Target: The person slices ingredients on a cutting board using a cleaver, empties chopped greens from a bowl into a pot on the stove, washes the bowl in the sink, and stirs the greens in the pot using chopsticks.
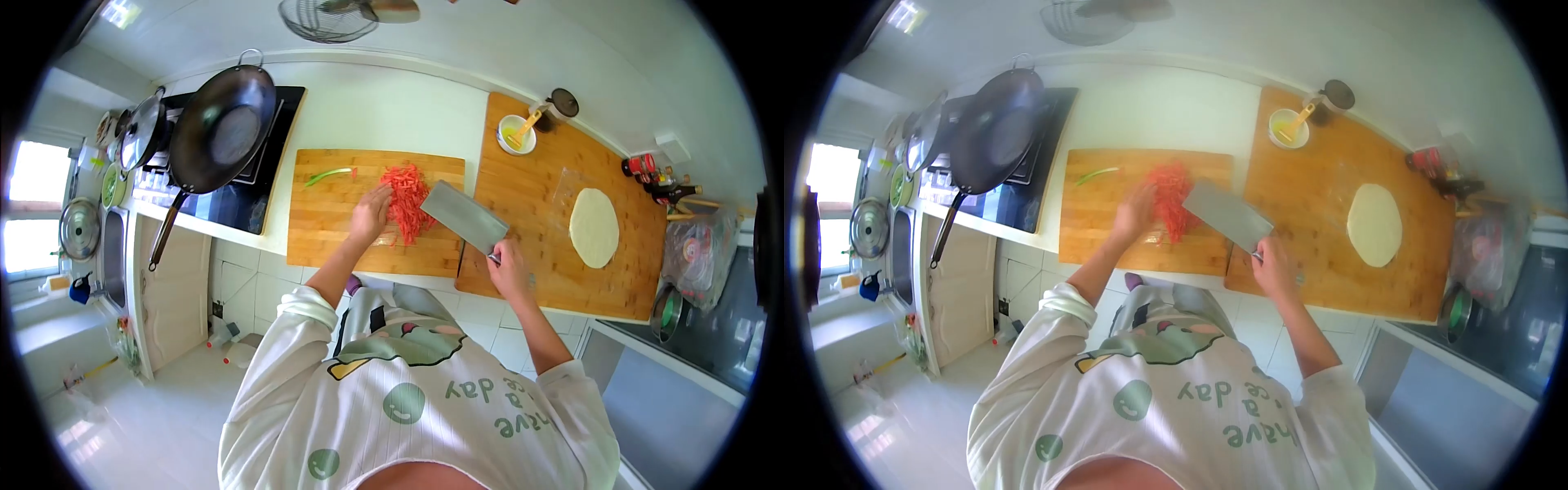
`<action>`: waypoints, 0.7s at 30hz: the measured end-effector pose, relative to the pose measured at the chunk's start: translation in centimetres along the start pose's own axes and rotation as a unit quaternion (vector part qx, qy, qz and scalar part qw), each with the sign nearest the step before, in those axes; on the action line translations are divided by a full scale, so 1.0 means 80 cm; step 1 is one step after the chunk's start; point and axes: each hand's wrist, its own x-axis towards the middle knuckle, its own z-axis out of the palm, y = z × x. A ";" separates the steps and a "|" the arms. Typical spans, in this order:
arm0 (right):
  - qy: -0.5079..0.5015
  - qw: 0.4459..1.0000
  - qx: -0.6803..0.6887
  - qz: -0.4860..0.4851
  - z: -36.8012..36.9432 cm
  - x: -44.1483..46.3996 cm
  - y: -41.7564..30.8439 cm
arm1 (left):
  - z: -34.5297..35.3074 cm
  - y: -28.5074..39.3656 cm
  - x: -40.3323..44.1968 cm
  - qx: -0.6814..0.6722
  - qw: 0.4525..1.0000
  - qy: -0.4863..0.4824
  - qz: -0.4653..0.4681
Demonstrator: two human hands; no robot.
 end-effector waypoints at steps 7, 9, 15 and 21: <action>0.023 0.977 0.182 0.111 0.082 -0.005 -0.073 | -0.039 0.005 0.005 -0.001 0.942 0.105 -0.320; 0.026 0.976 0.165 0.136 0.097 -0.002 -0.099 | -0.060 0.017 0.004 -0.180 0.885 0.111 -0.415; 0.016 0.989 0.104 0.102 0.126 0.007 -0.177 | -0.081 -0.023 -0.040 -0.168 0.907 0.219 -0.317; 0.014 0.982 0.087 0.164 0.183 -0.006 -0.255 | -0.163 -0.019 -0.094 0.031 0.948 0.216 -0.232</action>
